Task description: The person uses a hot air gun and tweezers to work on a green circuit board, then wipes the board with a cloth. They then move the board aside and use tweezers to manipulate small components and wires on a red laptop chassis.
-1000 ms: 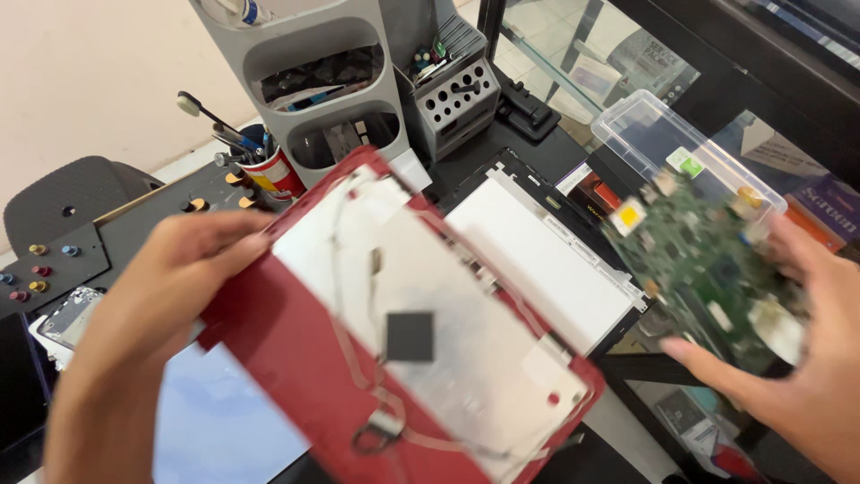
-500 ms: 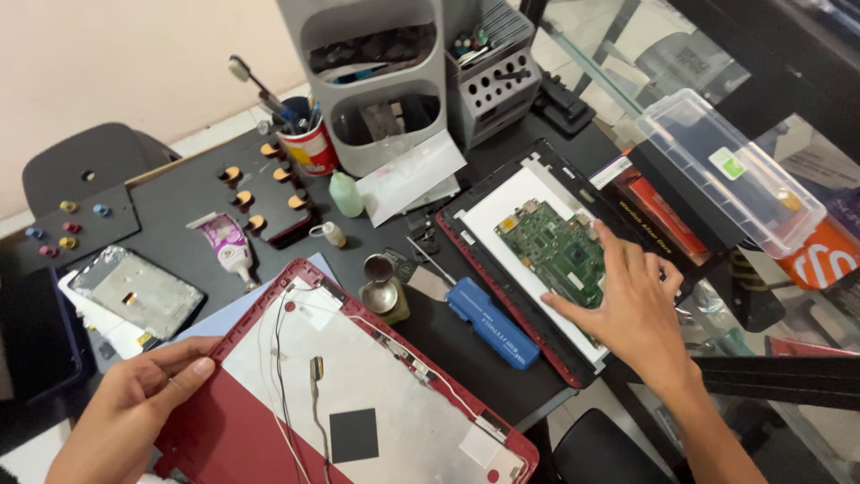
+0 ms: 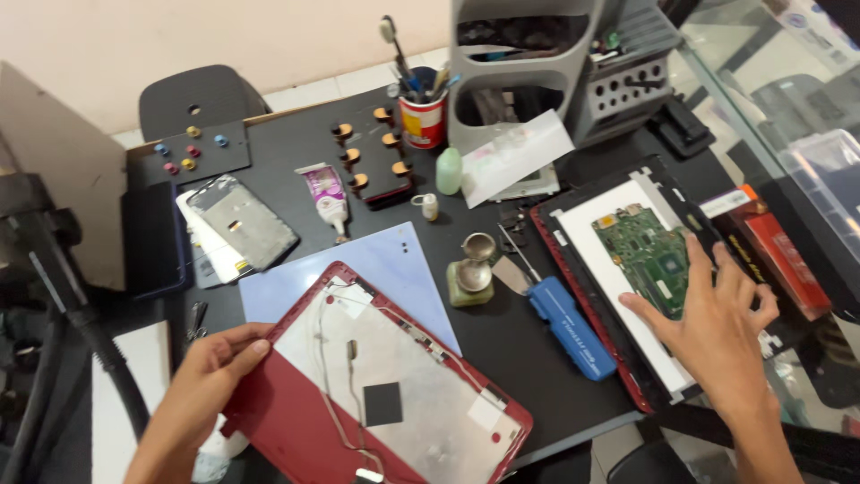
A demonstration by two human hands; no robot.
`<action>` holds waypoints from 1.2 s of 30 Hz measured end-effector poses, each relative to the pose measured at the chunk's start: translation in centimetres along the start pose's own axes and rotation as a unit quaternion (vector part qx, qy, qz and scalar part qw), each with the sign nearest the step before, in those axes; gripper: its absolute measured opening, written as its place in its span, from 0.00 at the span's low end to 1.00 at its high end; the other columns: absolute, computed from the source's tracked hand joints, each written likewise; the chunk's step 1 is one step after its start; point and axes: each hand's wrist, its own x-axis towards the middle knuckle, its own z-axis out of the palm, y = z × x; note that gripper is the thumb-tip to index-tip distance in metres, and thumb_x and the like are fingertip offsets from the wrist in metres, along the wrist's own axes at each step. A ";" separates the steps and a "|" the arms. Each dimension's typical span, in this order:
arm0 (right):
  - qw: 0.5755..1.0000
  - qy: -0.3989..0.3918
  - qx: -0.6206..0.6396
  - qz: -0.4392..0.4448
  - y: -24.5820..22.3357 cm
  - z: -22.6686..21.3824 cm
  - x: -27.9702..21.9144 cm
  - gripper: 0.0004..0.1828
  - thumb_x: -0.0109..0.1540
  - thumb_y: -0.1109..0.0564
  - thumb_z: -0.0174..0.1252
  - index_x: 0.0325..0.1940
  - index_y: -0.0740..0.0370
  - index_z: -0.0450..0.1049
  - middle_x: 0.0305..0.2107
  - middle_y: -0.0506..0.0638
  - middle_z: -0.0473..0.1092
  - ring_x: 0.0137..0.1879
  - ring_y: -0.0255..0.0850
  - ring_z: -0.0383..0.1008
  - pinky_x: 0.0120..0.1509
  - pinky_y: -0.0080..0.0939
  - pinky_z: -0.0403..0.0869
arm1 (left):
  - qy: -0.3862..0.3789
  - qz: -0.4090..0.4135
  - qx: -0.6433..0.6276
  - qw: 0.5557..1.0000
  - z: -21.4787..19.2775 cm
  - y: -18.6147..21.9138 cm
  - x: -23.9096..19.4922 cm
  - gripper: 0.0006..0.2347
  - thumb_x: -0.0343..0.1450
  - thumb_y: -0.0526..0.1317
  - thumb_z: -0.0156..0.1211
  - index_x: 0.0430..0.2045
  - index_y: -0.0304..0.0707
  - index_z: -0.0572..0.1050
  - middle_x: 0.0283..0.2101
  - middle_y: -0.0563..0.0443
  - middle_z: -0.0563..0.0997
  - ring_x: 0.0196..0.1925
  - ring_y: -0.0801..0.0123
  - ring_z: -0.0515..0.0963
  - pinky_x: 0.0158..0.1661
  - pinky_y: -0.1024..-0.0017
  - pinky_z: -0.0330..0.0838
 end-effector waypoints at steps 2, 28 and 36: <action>0.991 0.004 0.124 -0.057 -1.6 -1.6 0.8 0.56 0.53 0.27 0.63 0.75 0.64 0.59 0.65 0.65 0.63 0.69 0.56 0.62 0.73 0.62 0.51 | 0.011 0.007 -0.005 1.000 0.3 -1.3 -0.5 0.13 0.74 0.34 0.52 0.46 0.24 0.81 0.33 0.44 0.87 0.31 0.71 0.82 0.34 0.76 0.73; 0.919 -0.117 0.331 -0.180 -18.7 -1.3 3.0 0.40 0.50 0.48 0.73 0.58 0.64 0.62 0.50 0.60 0.71 0.52 0.51 0.78 0.55 0.47 0.75 | 0.133 0.122 -0.094 0.979 6.5 -7.6 -1.9 0.12 0.73 0.32 0.50 0.46 0.28 0.79 0.33 0.46 0.86 0.35 0.73 0.81 0.40 0.75 0.74; 0.869 -0.048 0.399 -0.289 -24.4 -5.2 8.7 0.44 0.55 0.41 0.71 0.59 0.68 0.55 0.49 0.58 0.69 0.53 0.47 0.76 0.58 0.47 0.75 | 0.182 0.164 -0.017 0.969 6.5 -6.1 -2.5 0.12 0.72 0.33 0.52 0.47 0.33 0.78 0.33 0.44 0.86 0.30 0.71 0.83 0.35 0.74 0.76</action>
